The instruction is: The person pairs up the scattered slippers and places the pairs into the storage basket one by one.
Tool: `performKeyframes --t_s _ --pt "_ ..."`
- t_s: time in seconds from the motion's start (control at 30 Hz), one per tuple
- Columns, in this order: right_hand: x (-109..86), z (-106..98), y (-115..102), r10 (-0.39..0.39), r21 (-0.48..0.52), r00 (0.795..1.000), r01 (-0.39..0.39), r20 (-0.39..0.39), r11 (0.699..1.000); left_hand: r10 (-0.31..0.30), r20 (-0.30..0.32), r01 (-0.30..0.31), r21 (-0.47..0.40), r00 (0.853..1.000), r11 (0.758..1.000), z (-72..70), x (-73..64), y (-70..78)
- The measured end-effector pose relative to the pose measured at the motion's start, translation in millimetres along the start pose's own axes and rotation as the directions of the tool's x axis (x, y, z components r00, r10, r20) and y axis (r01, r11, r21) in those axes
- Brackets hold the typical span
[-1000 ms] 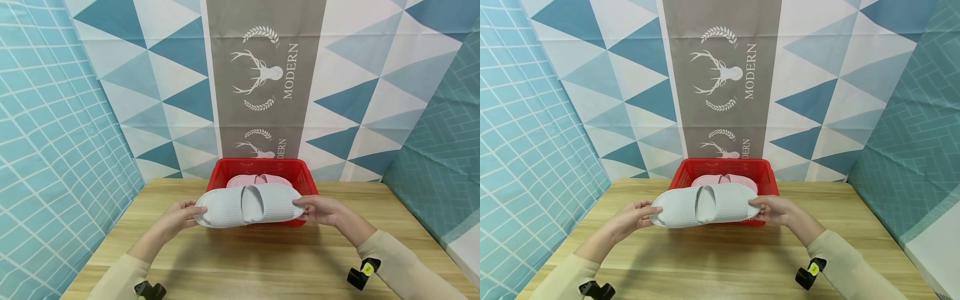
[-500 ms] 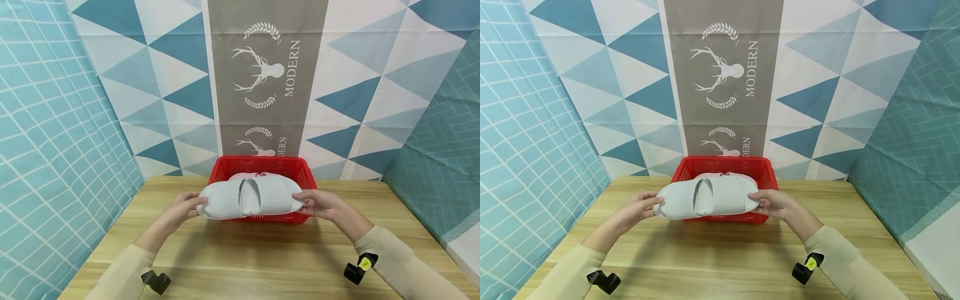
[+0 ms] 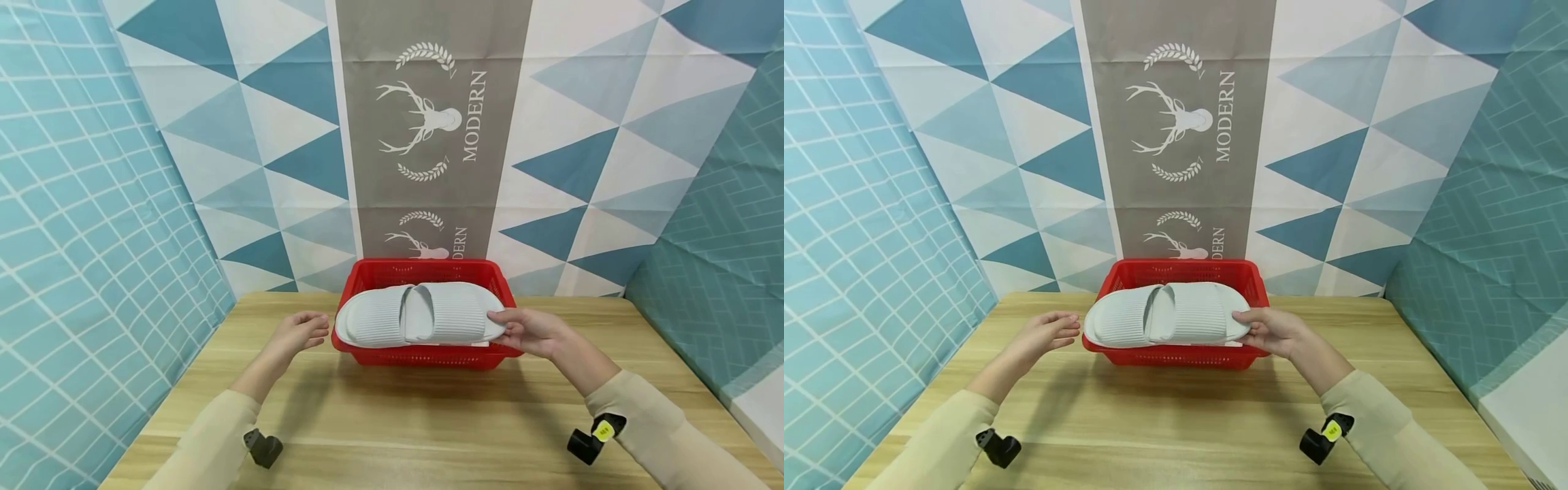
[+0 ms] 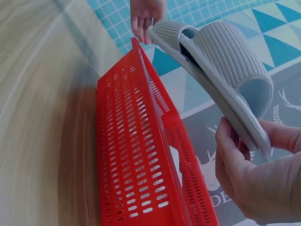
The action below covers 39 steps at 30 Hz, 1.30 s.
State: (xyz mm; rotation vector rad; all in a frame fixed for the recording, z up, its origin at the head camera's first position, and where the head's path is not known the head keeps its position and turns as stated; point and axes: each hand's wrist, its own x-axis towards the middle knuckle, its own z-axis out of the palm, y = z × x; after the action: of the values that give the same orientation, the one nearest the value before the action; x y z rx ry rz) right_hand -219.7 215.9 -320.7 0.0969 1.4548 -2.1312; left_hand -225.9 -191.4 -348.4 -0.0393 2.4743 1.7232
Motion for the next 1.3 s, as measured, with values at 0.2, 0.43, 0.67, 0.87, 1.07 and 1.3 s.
performKeyframes --t_s 0.2,0.43,0.67,0.87,1.07,1.3 --pt "-1.9 -4.2 -3.5 -0.012 0.001 1.000 0.012 -0.007 1.000 -0.026 -0.012 0.026 0.020 1.000 0.999 5.0 14.4 -4.0" --pt "-1.1 -10.5 -10.7 -0.032 -0.004 0.999 0.032 0.026 0.999 -0.072 -0.003 0.072 0.001 0.997 0.997 8.8 29.1 -3.7" --pt "-0.1 -14.6 -15.4 -0.027 -0.006 0.999 0.027 0.031 1.000 -0.098 0.011 0.098 -0.012 0.995 0.995 8.7 39.1 -4.8" --pt "1.2 -15.0 -18.6 -0.040 -0.014 0.999 0.041 0.027 0.999 -0.132 0.000 0.132 0.019 0.991 0.991 10.5 48.7 -4.9" --pt "4.1 -14.6 -22.5 -0.038 -0.011 0.999 0.038 0.008 0.999 -0.161 -0.037 0.162 0.027 0.986 0.986 15.4 55.6 -3.8" --pt "9.0 -11.9 -32.1 -0.022 0.017 0.999 0.023 -0.026 1.000 -0.146 -0.087 0.150 0.040 0.985 0.988 18.5 57.9 -7.3"
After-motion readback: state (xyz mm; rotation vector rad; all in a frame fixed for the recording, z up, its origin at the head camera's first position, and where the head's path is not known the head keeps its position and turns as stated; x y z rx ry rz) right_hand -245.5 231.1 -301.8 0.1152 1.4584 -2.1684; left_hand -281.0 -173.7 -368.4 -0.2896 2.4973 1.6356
